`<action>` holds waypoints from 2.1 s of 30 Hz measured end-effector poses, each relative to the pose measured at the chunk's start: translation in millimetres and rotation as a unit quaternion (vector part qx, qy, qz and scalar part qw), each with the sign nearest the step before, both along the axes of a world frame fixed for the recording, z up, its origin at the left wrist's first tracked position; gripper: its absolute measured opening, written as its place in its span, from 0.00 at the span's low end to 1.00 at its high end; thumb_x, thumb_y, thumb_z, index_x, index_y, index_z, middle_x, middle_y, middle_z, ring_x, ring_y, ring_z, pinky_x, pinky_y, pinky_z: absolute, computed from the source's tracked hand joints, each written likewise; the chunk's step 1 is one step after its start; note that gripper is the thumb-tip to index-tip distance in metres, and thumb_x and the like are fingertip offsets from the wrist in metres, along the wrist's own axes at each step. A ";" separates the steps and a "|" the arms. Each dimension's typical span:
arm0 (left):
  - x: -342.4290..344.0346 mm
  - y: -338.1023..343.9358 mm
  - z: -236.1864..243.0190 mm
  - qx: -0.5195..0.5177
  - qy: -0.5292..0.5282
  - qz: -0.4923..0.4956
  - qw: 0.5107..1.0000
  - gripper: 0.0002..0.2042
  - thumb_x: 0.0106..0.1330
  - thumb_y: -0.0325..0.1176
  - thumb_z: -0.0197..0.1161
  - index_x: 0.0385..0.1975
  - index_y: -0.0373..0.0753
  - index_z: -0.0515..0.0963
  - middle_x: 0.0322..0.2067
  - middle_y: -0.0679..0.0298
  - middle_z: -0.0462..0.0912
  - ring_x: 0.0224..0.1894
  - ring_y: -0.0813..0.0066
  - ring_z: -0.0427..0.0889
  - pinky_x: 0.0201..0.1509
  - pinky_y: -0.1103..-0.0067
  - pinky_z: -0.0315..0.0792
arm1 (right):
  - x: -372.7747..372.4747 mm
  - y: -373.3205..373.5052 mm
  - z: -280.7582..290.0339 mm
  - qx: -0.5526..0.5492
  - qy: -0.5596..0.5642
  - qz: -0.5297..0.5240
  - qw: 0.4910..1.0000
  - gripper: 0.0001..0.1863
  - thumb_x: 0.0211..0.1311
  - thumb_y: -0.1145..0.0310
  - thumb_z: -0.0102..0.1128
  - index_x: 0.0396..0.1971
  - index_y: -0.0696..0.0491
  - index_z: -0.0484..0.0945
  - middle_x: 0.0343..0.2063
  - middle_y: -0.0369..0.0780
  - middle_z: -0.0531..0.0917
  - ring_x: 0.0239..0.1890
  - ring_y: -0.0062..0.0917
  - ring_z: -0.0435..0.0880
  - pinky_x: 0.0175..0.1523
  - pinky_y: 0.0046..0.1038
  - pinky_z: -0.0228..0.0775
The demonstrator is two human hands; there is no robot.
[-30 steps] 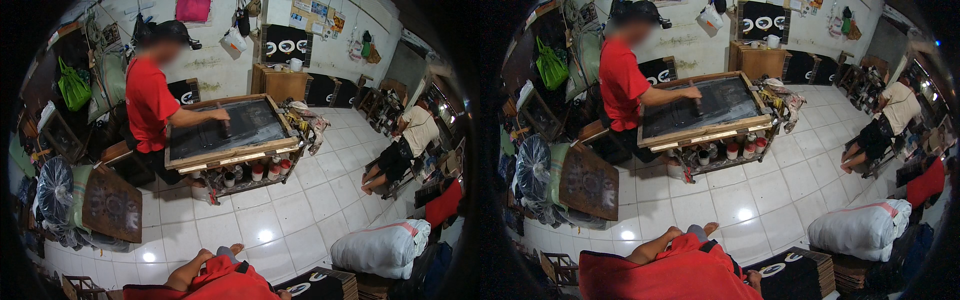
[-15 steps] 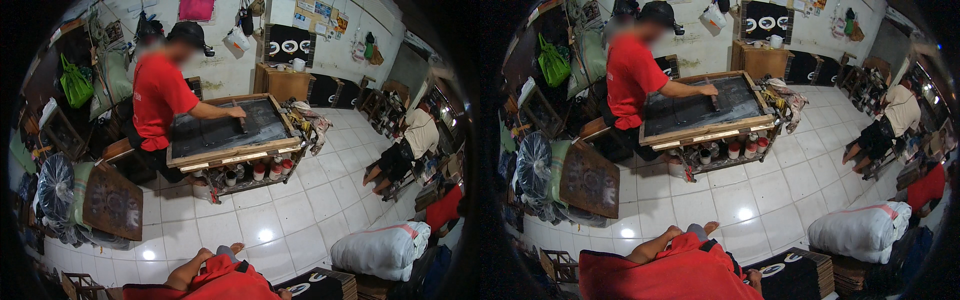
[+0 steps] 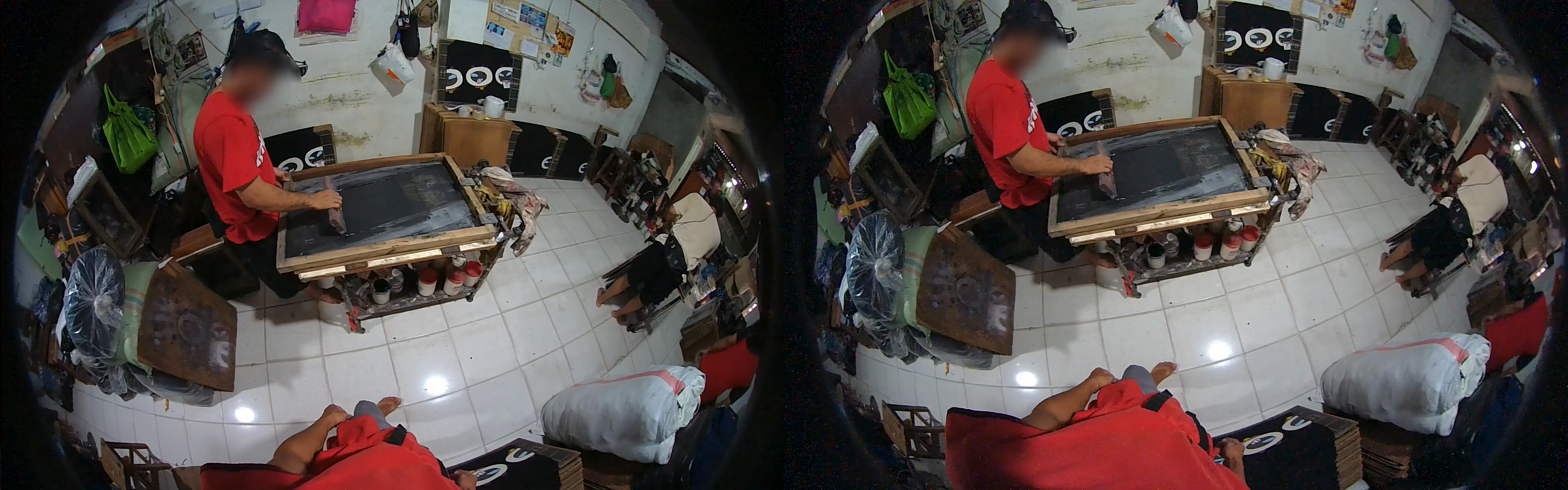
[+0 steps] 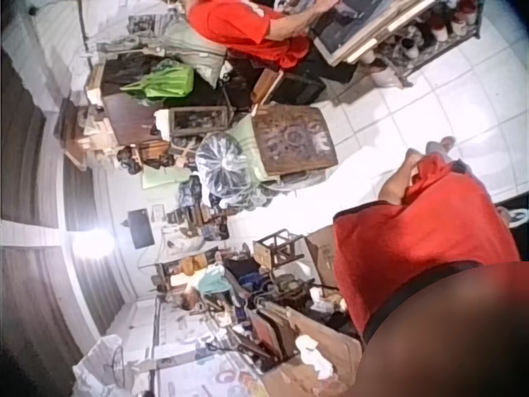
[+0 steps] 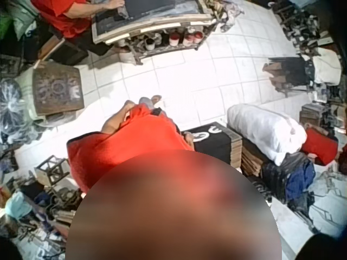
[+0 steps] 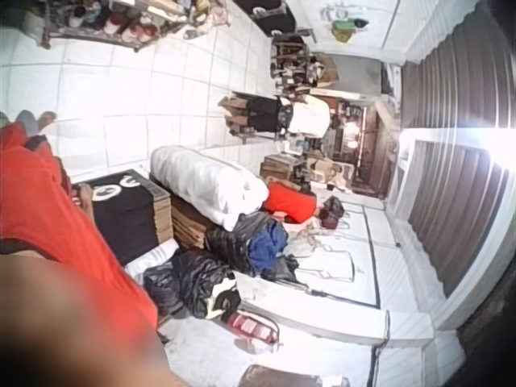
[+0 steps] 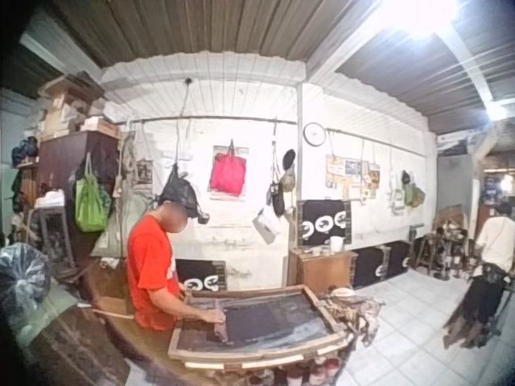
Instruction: The person repeatedly takes printed fabric panels from a screen printing station, inspects them, and stacks them on a nearby pile. The person handles the panels by hand and places them in a growing stack.
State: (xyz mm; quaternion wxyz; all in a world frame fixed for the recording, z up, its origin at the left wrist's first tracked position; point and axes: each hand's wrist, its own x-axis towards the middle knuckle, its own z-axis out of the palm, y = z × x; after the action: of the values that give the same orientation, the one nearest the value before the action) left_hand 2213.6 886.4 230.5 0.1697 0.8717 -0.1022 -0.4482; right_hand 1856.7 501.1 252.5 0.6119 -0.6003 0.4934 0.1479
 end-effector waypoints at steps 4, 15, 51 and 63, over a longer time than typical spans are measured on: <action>1.0 -0.4 10.9 -0.015 0.008 0.083 0.996 0.18 0.53 0.52 0.61 0.26 0.41 0.82 0.26 0.60 0.82 0.29 0.68 0.80 0.36 0.76 0.73 | 12.0 4.0 18.0 0.041 0.031 -0.091 0.995 0.10 0.51 0.78 0.48 0.16 0.59 0.78 0.17 0.41 0.80 0.19 0.26 0.79 0.22 0.26 0.68; 9.4 1.6 24.9 0.016 0.003 0.047 0.999 0.19 0.51 0.52 0.62 0.24 0.39 0.81 0.24 0.60 0.82 0.28 0.68 0.80 0.33 0.76 0.72 | 27.8 11.8 20.3 0.072 -0.014 -0.192 0.979 0.09 0.49 0.83 0.51 0.32 0.67 0.76 0.23 0.45 0.82 0.24 0.32 0.82 0.30 0.30 0.77; 151.1 30.1 67.0 -0.128 0.078 0.440 0.885 0.09 0.57 0.35 0.63 0.34 0.40 0.79 0.29 0.64 0.81 0.30 0.73 0.80 0.31 0.78 0.72 | 97.4 15.8 12.9 0.020 0.033 -0.156 0.987 0.10 0.52 0.72 0.58 0.32 0.61 0.80 0.23 0.39 0.81 0.24 0.23 0.79 0.27 0.22 0.69; 373.8 4.5 73.4 -0.139 0.060 0.404 0.902 0.09 0.53 0.37 0.66 0.30 0.40 0.79 0.25 0.66 0.81 0.24 0.77 0.78 0.25 0.81 0.68 | 289.0 14.8 54.8 0.037 -0.033 -0.238 0.970 0.13 0.54 0.77 0.51 0.39 0.64 0.74 0.26 0.44 0.81 0.26 0.31 0.83 0.28 0.26 0.75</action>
State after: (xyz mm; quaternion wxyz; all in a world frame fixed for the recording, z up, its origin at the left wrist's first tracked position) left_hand 2587.4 890.8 303.8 0.4617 0.7770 0.2082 -0.3739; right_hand 2145.8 515.8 307.3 0.6670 -0.4473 0.5958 -0.0033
